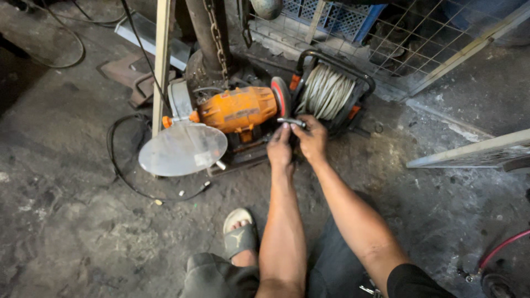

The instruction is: The person removes a white plastic fitting from a pipe assembly using a hacksaw and then grinds the fitting on a bench grinder to smooth its edges. The person handles the fitting with both hands while rotating it against the spinning grinding wheel.

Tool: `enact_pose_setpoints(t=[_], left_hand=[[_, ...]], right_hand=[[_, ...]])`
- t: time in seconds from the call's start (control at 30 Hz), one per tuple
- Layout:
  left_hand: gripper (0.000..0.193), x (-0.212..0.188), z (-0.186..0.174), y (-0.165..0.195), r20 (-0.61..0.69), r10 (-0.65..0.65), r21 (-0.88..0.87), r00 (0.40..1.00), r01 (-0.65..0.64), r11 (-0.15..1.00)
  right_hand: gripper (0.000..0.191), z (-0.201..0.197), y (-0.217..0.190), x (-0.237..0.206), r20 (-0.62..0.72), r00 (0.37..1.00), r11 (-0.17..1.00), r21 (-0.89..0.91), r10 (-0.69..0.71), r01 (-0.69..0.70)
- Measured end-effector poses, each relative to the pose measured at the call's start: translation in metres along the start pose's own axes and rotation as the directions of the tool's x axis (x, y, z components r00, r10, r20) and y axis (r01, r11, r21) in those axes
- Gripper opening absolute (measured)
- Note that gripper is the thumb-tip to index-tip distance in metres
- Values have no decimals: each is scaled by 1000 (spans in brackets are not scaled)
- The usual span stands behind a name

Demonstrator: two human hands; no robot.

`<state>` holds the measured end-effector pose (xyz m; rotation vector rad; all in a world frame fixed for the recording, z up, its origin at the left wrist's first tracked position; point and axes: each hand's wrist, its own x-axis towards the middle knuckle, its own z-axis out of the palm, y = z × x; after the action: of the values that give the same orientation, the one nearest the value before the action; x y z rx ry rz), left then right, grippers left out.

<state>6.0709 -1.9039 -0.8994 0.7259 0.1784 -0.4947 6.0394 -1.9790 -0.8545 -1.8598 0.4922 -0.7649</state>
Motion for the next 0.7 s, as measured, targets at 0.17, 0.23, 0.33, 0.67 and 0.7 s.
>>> enact_pose_setpoints(t=[0.17, 0.23, 0.33, 0.67, 0.7], left_hand=[[32, -1, 2, 1, -45, 5, -23, 999, -6, 1000], [31, -1, 3, 1, -42, -10, -20, 999, 9, 1000], [29, 0, 2, 0, -43, 6, 40, 999, -4, 999], [27, 7, 2, -6, -96, -19, 42, 995, 23, 999], [26, 8, 3, -7, -83, -13, 44, 997, 17, 999]], right_hand=[[27, -7, 4, 5, 93, 993, 993, 88, 71, -79], [27, -12, 6, 4, 134, 983, 966, 210, 126, -153], [25, -17, 8, 2, 173, 962, 907, 333, 209, -257], [21, -10, 5, 13, 224, 907, 858, 305, 357, -414], [21, -10, 5, 14, 245, 885, 824, 329, 396, -460]])
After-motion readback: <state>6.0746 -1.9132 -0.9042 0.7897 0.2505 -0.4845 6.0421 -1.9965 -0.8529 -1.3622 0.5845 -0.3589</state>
